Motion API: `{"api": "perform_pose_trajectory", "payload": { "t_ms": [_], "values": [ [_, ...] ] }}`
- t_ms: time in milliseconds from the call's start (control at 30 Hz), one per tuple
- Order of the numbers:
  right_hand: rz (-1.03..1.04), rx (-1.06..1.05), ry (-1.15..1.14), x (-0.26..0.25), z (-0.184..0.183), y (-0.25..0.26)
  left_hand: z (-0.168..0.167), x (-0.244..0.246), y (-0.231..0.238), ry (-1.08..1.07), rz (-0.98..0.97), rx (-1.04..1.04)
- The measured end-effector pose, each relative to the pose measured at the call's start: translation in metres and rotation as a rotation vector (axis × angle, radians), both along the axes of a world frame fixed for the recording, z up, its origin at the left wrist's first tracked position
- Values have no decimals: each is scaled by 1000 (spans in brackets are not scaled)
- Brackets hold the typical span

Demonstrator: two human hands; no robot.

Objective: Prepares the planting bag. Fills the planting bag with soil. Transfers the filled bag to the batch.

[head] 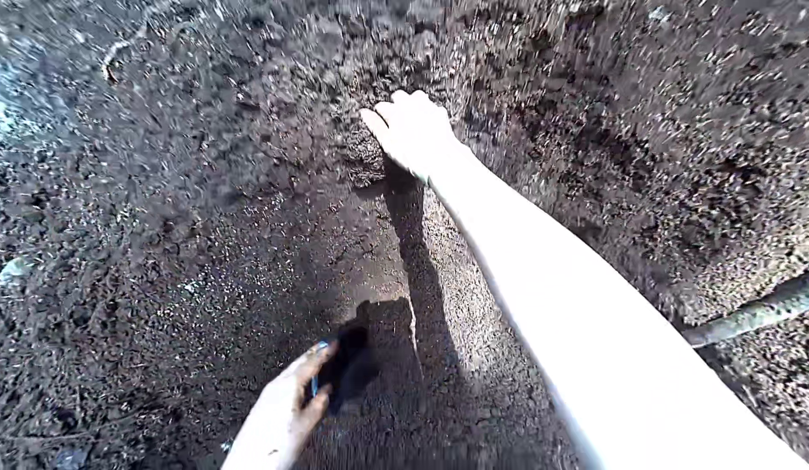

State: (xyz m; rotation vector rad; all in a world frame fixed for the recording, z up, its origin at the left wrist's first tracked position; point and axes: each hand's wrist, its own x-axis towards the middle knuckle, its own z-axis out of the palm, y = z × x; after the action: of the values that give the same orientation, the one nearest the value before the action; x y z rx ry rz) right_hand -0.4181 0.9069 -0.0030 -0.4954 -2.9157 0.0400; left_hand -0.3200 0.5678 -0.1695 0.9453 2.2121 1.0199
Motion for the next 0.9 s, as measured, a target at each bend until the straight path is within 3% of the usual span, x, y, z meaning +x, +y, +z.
{"api": "perform_pose_trajectory", "payload": {
  "t_ms": [233, 400, 467, 567, 667, 733, 800, 867, 900],
  "values": [
    [-222, -232, -370, 57, -84, -8, -3, -14, -31, 28, 55, -23],
    [-336, -493, -400, 137, -121, -25, -12, -4, -20, -48, 27, -44],
    [-385, -605, -313, 179, -148, -56, -18, 6, -5, -110, -4, -75],
    [-376, -992, -259, 216, -192, -127, -22, 18, 24, -173, -91, -194],
    [-430, -1252, -244, 256, -237, -172, -29, 22, 30, -89, -157, -307],
    [-640, -1671, -90, 304, -265, -194, -34, 22, 20, -74, -184, -307],
    [-1000, -2100, -114, 360, -296, -212, -34, 23, 11, -54, -158, -306],
    [-1325, -2353, -71, 402, -335, -225, -31, 23, 4, -43, -132, -264],
    [-1430, -2393, 62, 409, -351, -227, -29, 22, 2, -39, -120, -226]
  ]
}}
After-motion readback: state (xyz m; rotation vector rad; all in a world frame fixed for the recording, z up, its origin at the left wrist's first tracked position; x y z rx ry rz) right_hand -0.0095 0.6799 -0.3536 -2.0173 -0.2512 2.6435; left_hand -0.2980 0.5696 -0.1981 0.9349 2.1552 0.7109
